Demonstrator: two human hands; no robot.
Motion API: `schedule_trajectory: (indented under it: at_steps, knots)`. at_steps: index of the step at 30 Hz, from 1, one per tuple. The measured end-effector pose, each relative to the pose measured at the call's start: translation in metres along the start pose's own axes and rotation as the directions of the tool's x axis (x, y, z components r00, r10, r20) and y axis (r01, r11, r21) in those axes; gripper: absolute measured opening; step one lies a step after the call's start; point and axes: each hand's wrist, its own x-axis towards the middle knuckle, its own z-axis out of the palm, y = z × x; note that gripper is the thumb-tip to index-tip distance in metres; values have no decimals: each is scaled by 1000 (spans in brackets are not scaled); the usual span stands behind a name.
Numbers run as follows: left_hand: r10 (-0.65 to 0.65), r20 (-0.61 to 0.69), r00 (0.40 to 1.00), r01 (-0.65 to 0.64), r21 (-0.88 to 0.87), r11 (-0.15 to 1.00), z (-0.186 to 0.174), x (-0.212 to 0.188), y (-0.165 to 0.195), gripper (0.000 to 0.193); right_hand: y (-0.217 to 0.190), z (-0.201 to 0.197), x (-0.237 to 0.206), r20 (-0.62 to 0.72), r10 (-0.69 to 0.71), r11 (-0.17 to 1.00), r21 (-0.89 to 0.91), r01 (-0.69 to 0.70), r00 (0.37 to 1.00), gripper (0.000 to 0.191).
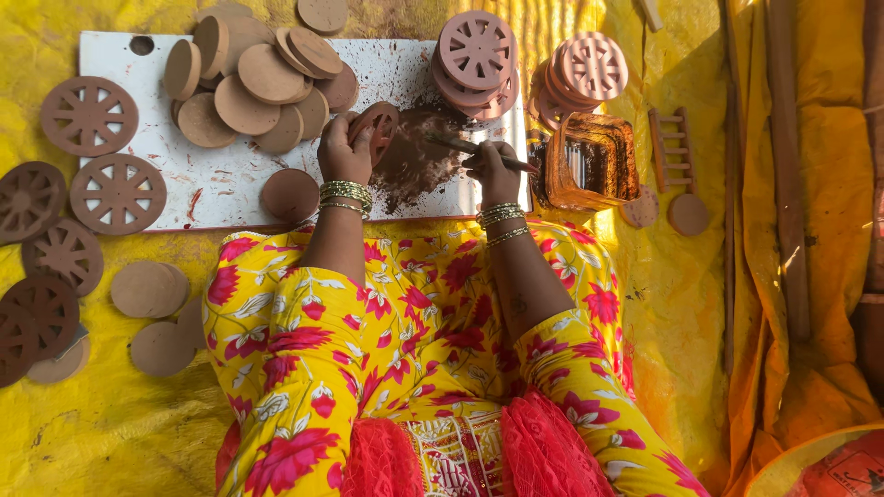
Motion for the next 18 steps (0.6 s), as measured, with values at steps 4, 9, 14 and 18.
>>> schedule_trajectory:
  at_steps: [4,9,14,18]
  knots:
    - [-81,-143,986,21,-382,924,-21,1,19,31,-29,-18,-15,-37,58,951,305,-44,998,39]
    - [-115,-171,979,-19,-631,776,-57,-4,49,28,-59,-40,-43,74,53,849,522,-84,996,51]
    - [-77,-200,977,-75,-655,752,-82,5,95,25,-85,-54,-78,93,70,778,618,-113,993,49]
    - [55,-208,976,-180,-646,742,-87,13,123,31,-103,-58,-95,143,-57,774,631,-47,988,49]
